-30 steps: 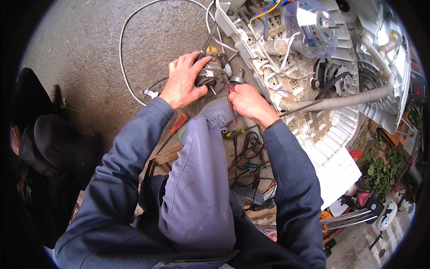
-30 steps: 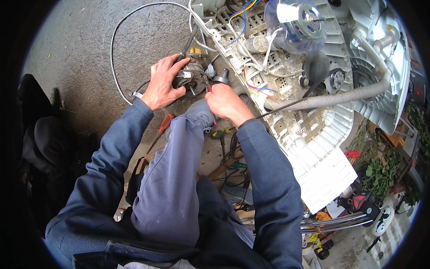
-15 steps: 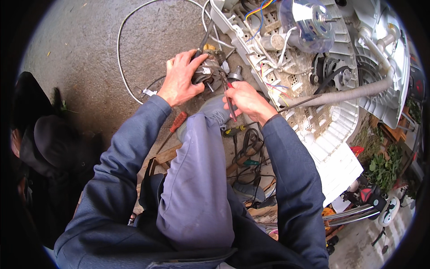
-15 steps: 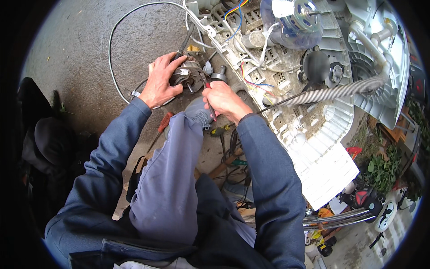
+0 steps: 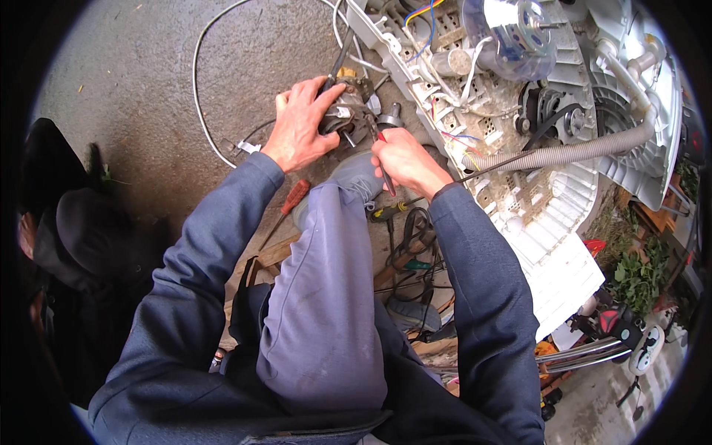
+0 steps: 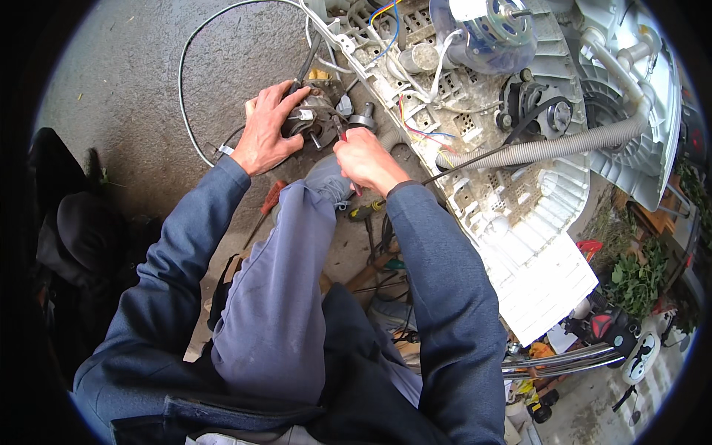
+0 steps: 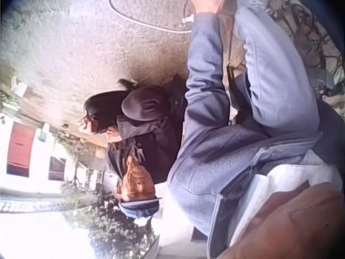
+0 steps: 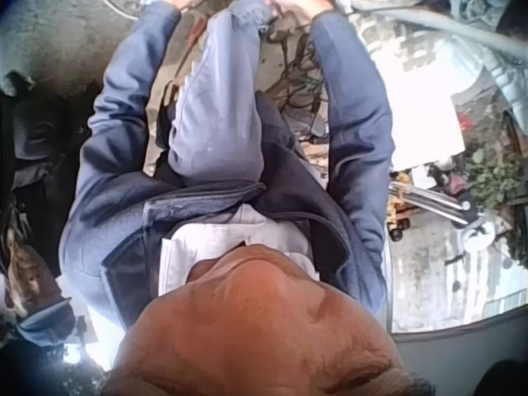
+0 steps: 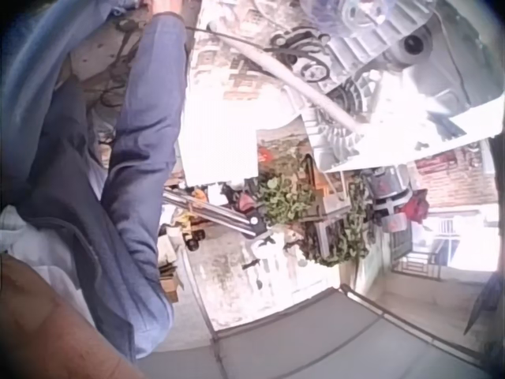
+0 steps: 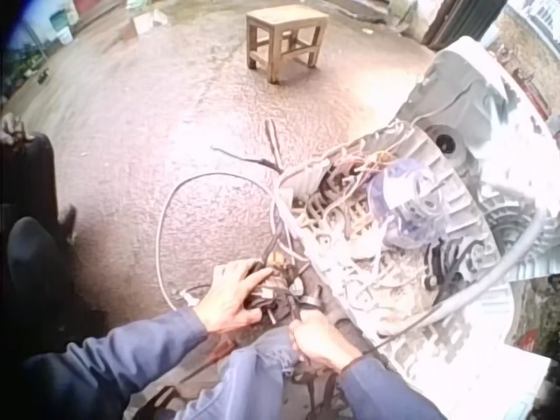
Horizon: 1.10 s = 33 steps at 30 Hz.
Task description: The person uses pliers to adjust a small metal component on a disassembled appliance part, then picks up an angle grinder and briefly applies it to the same component before setting the tool down.
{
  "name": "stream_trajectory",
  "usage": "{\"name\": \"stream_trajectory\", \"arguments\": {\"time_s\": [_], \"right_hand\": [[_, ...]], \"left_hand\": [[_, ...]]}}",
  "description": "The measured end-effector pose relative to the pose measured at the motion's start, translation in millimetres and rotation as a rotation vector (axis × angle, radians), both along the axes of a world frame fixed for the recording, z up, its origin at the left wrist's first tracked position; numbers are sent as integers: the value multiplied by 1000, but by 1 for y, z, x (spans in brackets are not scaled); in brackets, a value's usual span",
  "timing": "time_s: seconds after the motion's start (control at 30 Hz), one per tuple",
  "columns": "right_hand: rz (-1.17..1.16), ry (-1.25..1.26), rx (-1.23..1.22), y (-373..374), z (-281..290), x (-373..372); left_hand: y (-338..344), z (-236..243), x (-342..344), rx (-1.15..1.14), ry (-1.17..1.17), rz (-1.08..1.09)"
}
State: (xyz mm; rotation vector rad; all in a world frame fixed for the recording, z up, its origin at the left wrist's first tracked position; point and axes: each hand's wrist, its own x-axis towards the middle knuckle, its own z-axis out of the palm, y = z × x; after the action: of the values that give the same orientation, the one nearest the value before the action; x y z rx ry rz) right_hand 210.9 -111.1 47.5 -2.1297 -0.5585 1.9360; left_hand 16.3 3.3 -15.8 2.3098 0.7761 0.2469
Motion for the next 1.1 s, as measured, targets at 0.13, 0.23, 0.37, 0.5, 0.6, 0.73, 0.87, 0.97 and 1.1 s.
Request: {"name": "stream_trajectory", "arguments": {"time_s": [0.13,0.23,0.37,0.5,0.6,0.73,0.87,0.97,1.1], "right_hand": [[67,-47,-10,1,-8,-1],[145,-164,149,-2,-16,-4],[82,-63,-28,3,-6,-4],[-174,-39,22,-8,0,-13],[-295,54,-8,-13,-3,-6],[-223,184,-130,-7,-8,6],[-217,177,-141,-4,-9,5],[-193,147,-138,-4,-11,4],[-188,77,-123,-5,-11,-2]], "left_hand": [[-1,1,0,15,-1,1],[-1,1,-1,23,-3,-2],[-3,0,-3,15,8,7],[-4,5,2,-4,25,8],[-3,3,-1,-26,22,13],[-2,3,-1,-28,12,14],[-2,3,-1,-34,14,8],[-3,5,2,-29,25,10],[-3,1,0,-23,18,8]]}}
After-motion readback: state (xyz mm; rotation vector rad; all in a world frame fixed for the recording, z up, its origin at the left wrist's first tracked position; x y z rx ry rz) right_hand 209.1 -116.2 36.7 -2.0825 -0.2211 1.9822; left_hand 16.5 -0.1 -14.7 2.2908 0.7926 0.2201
